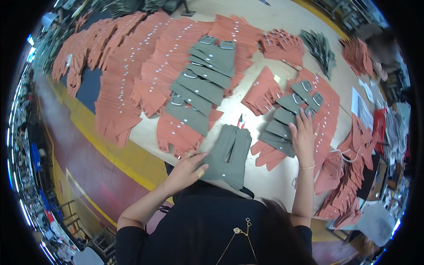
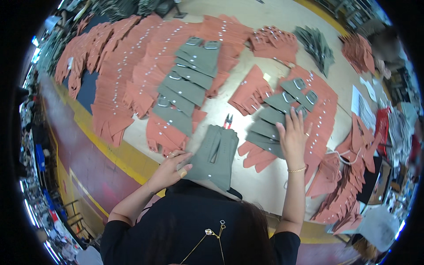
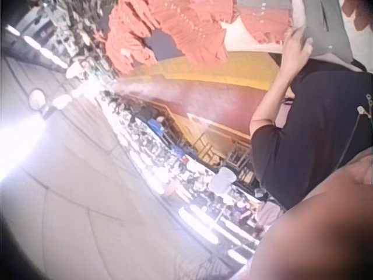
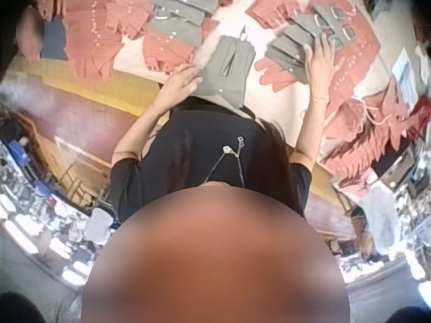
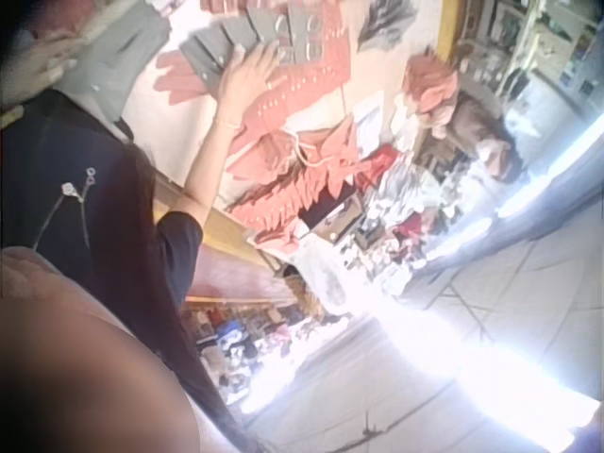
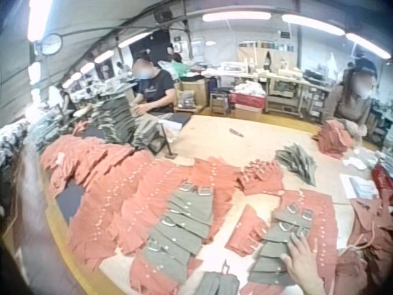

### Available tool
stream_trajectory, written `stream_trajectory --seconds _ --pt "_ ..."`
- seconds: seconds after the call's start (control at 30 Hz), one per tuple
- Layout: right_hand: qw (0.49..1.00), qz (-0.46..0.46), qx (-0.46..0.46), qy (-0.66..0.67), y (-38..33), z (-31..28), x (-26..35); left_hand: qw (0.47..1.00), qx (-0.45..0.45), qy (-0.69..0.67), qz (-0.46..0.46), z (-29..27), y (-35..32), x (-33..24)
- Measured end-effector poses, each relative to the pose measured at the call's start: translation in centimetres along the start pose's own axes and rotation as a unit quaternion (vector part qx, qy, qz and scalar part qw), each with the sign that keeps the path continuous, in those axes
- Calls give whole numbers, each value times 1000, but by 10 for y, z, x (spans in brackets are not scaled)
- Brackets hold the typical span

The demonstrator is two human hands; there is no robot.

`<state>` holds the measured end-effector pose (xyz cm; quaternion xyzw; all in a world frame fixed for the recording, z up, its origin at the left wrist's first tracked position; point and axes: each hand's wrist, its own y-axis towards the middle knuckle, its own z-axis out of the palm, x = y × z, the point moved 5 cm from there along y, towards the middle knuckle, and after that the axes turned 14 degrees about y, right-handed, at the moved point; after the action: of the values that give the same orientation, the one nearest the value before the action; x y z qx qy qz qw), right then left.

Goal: The person picks up green fabric belt pieces with metal buckles from a table and stacks them into neat piles. The person repeatedly lifts, aligns, and places the pieces, organizing them into separate stacks on the work surface.

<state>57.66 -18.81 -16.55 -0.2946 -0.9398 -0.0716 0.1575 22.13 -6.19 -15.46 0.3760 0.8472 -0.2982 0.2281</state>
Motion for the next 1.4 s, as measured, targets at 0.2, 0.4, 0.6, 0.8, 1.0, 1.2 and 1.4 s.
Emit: stream_trajectory --seconds 0.2,0.4,0.6,0.8,1.0,1.2,1.4 --pt "999 -3 27 -20 7 0 -1 993 14 -108 -41 -24 20 16" --pt "999 -1 43 -26 8 2 0 935 -38 -342 -82 -66 49 38" --pt "999 -6 44 -12 8 4 -2 929 -83 -349 -91 -88 61 55" --pt "999 -13 42 -14 8 7 -3 924 -88 -350 -129 -78 55 69" --pt "999 -21 36 -5 8 9 -5 913 -94 -366 -153 -76 46 80" --pt "999 -23 30 -10 9 9 -5 908 -96 -380 -150 -76 49 76" --pt "999 -23 23 -2 7 7 -2 907 -95 -395 -113 -94 75 60"
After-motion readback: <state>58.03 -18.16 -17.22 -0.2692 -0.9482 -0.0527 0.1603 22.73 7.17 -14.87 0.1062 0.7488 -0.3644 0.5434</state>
